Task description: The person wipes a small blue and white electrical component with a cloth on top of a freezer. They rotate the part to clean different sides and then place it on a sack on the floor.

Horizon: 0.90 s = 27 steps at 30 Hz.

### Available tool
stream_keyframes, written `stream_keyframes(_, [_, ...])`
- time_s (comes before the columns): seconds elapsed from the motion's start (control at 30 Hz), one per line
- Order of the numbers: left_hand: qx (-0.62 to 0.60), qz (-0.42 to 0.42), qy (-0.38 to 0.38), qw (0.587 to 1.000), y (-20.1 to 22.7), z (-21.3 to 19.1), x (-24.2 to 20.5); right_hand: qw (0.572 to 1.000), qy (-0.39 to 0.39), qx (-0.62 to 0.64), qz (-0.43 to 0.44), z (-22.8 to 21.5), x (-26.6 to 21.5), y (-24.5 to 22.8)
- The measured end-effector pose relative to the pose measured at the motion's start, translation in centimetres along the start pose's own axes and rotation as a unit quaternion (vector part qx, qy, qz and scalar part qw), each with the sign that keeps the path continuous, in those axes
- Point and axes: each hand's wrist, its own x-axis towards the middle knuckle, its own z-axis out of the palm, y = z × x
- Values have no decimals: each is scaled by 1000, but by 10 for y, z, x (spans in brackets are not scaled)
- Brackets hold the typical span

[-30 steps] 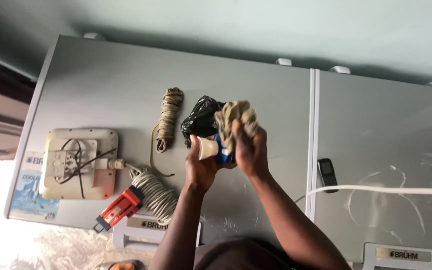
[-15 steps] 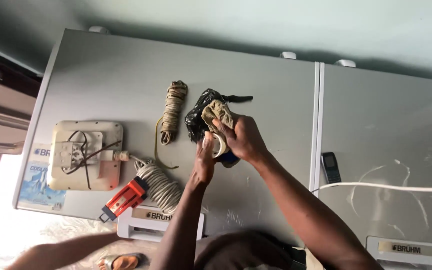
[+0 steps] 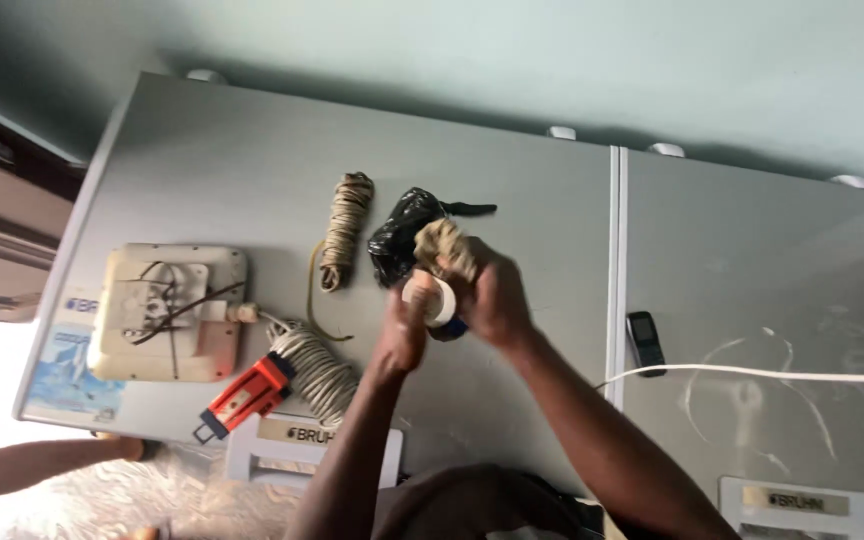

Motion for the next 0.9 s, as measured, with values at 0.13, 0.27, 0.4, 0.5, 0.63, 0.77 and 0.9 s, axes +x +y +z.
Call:
stream_keyframes(0.13, [206,54,-67,975,53,25,-35,966,-85,16,244,-3,-4,21])
stream_keyframes(0.27, [154,40,18,987,-11,-7,-35,946,56,118,298,12,-57,38])
stream_keyframes(0.4, [-43,-62,108,991,13,-17,-59,930,117,150,314,17,-98,28])
stream_keyframes(0.5, [-59,-89,116,987,9,-15,-74,912,123,213,327,25,-132,57])
stream_keyframes(0.63, [-127,-76,61,987,-12,-11,-95,916,149,217,303,19,-155,40])
stream_keyframes(0.77, [-94,-95,45,990,-22,1,-115,920,175,172,306,10,-162,19])
stream_keyframes(0.9, [-50,-136,78,986,-33,7,-139,946,158,-197,204,8,-186,45])
